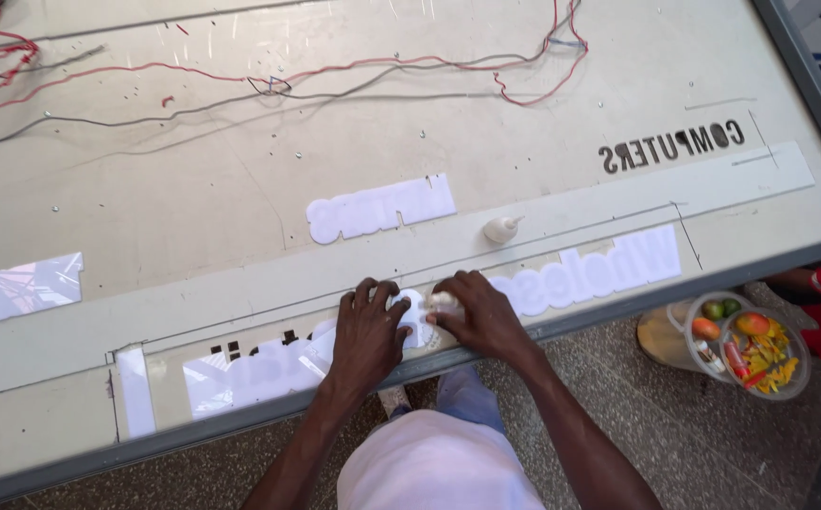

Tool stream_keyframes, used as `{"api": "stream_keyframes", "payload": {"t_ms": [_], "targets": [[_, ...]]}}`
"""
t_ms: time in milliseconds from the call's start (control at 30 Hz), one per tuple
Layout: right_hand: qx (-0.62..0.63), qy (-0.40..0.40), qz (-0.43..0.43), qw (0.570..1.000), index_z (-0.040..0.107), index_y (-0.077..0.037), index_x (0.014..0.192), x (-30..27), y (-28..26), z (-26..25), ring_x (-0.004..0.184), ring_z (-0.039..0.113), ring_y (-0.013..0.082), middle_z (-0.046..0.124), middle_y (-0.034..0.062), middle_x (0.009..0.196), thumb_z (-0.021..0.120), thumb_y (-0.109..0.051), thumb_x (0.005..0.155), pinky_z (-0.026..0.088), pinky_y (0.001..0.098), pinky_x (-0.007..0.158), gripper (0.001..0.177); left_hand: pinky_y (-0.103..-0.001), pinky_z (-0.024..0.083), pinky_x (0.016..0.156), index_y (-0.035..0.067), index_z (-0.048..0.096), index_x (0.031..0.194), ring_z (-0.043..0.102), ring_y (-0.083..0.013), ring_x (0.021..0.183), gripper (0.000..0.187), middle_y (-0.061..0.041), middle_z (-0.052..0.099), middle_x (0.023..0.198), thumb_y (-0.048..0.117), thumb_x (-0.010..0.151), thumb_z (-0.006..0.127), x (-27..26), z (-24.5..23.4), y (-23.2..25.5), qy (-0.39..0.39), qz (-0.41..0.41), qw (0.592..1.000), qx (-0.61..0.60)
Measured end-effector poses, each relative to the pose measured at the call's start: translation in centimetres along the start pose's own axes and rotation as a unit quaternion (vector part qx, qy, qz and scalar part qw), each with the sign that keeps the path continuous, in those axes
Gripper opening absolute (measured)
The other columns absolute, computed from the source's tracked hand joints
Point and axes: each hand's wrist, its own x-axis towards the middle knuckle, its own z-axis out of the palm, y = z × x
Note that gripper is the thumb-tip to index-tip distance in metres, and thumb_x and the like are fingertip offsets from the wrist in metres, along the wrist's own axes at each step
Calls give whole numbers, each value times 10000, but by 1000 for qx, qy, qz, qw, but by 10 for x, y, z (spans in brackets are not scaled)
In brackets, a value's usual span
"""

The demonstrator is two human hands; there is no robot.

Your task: The person applies glue from a small white bottle onto white cutout letters and shapes on a large light-colored board. They carefully squeeze the bottle to dispense adhesive onto the surfaces of the letters before setting the bottle down and pressing the items into place.

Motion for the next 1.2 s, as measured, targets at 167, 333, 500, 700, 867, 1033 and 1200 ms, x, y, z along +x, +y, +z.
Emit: {"api": "stream_keyframes", "payload": {"t_ms": [167,333,500,700,867,1033,1200], "targets": [[-112,-20,-82,990,736,-207,1330,9,6,26,1091,651,349,655,76,1058,833,-291,970,583,514,880,382,-603,449,1166,193,807,1322,488,-418,1486,377,-63,617,1369,309,967,857,-1,0,-3,-17,-6,1000,-1],[-136,9,-106,985,771,-169,1406,15,14,43,1001,630,318,759,78,1088,920,-212,893,536,496,695,536,-574,436,1075,193,768,1354,512,-390,1427,465,-83,657,1421,304,920,893,-4,16,-12,72,33,997,5],[-168,17,-121,978,817,-202,1302,18,20,53,944,613,325,709,48,962,934,-141,795,520,499,637,524,-556,451,1037,222,769,1349,542,-352,1357,465,-77,658,1371,311,910,894,-3,16,-14,77,34,996,-8],[-192,10,-116,974,804,-207,1276,17,22,60,960,617,339,703,58,968,935,-96,763,513,497,654,541,-540,432,1045,239,776,1343,544,-342,1352,482,-72,656,1350,319,887,910,-4,18,-18,88,39,995,-22],[-193,7,-125,973,800,-212,1272,17,27,61,946,617,354,705,58,966,948,-109,752,505,514,626,550,-549,436,1007,262,783,1337,549,-337,1354,448,-60,655,1350,363,913,883,-5,16,-20,84,35,995,-41],[-194,7,-110,975,805,-236,1327,15,26,63,974,623,353,729,51,1008,916,-91,775,521,523,634,581,-547,440,999,276,778,1337,553,-327,1338,479,-55,642,1350,370,889,917,-5,19,-18,89,37,995,-26],[-196,5,-93,976,771,-247,1398,16,25,64,1029,622,369,727,57,1055,902,-108,794,537,539,682,634,-529,461,1017,111,753,1347,551,-353,1318,509,-97,649,1307,194,873,916,-2,21,-3,83,48,995,22]]}}
